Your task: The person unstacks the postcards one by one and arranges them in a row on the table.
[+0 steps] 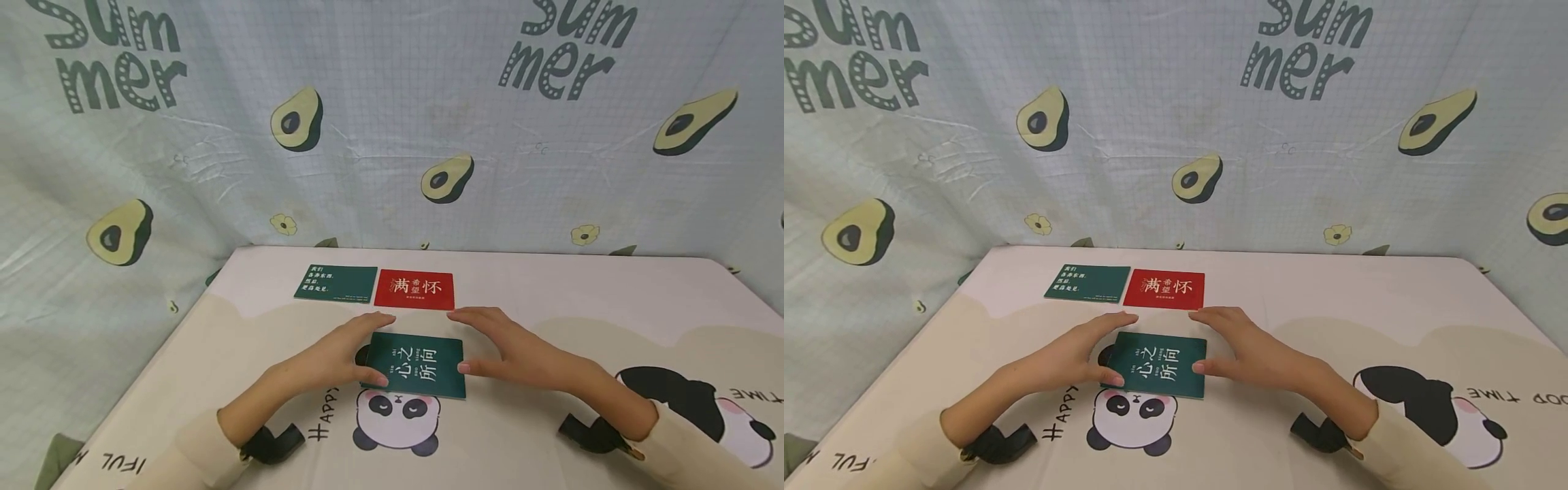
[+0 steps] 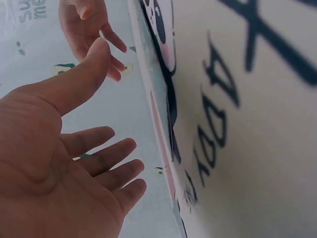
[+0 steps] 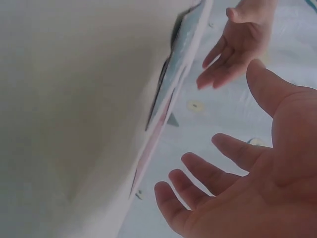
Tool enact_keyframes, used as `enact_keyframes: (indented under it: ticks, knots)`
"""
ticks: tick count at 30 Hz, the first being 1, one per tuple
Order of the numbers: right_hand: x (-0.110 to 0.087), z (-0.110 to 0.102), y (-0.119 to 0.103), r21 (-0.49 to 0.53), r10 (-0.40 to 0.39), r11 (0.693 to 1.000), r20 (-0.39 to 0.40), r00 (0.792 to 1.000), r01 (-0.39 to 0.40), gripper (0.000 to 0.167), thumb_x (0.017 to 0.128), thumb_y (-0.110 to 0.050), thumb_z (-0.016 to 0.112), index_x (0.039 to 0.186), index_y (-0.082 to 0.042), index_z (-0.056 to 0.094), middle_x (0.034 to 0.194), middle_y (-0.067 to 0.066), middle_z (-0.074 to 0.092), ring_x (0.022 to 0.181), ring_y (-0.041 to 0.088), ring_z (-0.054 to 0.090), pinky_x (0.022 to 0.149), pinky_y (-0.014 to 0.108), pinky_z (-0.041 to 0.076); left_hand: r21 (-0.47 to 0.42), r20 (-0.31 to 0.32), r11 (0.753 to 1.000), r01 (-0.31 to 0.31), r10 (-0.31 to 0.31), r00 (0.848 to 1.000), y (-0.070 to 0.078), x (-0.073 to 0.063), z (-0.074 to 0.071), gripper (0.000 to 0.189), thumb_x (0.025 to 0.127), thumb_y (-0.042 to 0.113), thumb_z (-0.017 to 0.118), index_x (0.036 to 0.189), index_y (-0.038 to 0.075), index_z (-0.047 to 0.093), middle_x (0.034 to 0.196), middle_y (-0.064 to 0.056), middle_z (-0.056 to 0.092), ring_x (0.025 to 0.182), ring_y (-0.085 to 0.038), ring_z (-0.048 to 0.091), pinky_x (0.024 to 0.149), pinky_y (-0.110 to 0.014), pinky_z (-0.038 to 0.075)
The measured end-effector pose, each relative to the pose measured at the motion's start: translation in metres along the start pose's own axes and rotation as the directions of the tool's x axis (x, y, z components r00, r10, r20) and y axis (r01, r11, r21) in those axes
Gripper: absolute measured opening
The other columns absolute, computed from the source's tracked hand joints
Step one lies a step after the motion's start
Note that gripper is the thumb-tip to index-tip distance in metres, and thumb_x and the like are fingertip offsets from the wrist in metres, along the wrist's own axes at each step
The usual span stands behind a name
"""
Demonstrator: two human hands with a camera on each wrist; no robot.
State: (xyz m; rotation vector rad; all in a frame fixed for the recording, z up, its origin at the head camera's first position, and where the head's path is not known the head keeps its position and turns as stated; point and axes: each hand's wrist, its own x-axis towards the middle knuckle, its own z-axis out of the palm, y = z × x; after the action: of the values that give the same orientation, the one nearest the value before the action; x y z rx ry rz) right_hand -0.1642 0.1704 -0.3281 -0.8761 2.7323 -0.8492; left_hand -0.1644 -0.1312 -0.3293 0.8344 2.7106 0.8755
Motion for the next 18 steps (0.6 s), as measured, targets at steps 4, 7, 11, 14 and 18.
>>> enact_keyframes:
  ticks: [4, 7, 11, 14, 18]
  knots:
    - [-0.002, 0.006, 0.0, 0.019, 0.005, 1.0, 0.03, 1.0, -0.005, 0.078, 0.081, -0.051, 0.071, 0.146, -0.023, 0.038, 0.146, 0.004, 0.035, 0.132, 0.027, 0.032, 0.099, 0.05, 0.041, -0.022, 0.02, 1.0, 0.011, -0.01, 1.0, -0.003, -0.001, 0.003, 0.088, 0.071, 0.024, 0.085, 0.144, 0.01, 0.041, 0.145, -0.008, 0.041, 0.136, -0.029, 0.033, 0.106, -0.048, 0.033]
    - [-0.003, 0.009, 0.001, 0.015, 0.019, 1.0, 0.053, 0.998, -0.02, 0.08, 0.08, -0.052, 0.071, 0.146, -0.023, 0.038, 0.146, 0.004, 0.034, 0.132, 0.027, 0.031, 0.099, 0.051, 0.041, -0.042, 0.033, 0.999, 0.016, -0.014, 0.999, -0.007, 0.0, 0.005, 0.088, 0.07, 0.024, 0.086, 0.144, 0.01, 0.041, 0.145, -0.008, 0.042, 0.137, -0.029, 0.032, 0.107, -0.047, 0.032]
    - [-0.005, 0.01, 0.002, 0.012, 0.011, 1.0, 0.073, 0.997, -0.012, 0.081, 0.079, -0.053, 0.072, 0.145, -0.022, 0.039, 0.147, 0.004, 0.034, 0.133, 0.028, 0.03, 0.1, 0.052, 0.04, -0.062, 0.052, 0.998, 0.01, -0.007, 0.999, -0.015, 0.0, 0.006, 0.089, 0.07, 0.023, 0.086, 0.145, 0.009, 0.041, 0.146, -0.008, 0.042, 0.138, -0.028, 0.031, 0.108, -0.045, 0.03]
    - [-0.005, 0.012, 0.003, -0.006, -0.004, 1.0, 0.085, 0.996, 0.004, 0.08, 0.078, -0.053, 0.072, 0.144, -0.02, 0.041, 0.145, 0.004, 0.037, 0.133, 0.028, 0.03, 0.1, 0.052, 0.04, -0.06, 0.059, 0.998, -0.003, 0.006, 0.998, -0.021, 0.0, 0.007, 0.089, 0.07, 0.025, 0.086, 0.145, 0.009, 0.04, 0.147, -0.007, 0.04, 0.139, -0.028, 0.028, 0.109, -0.046, 0.028]
    - [-0.004, 0.015, 0.005, -0.065, -0.026, 0.997, 0.093, 0.995, 0.032, 0.079, 0.078, -0.052, 0.072, 0.144, -0.019, 0.043, 0.143, 0.002, 0.04, 0.133, 0.028, 0.029, 0.1, 0.053, 0.039, -0.043, 0.058, 0.999, -0.027, 0.029, 0.998, -0.024, 0.0, 0.007, 0.089, 0.07, 0.027, 0.085, 0.145, 0.009, 0.04, 0.148, -0.008, 0.039, 0.14, -0.028, 0.026, 0.11, -0.047, 0.026]
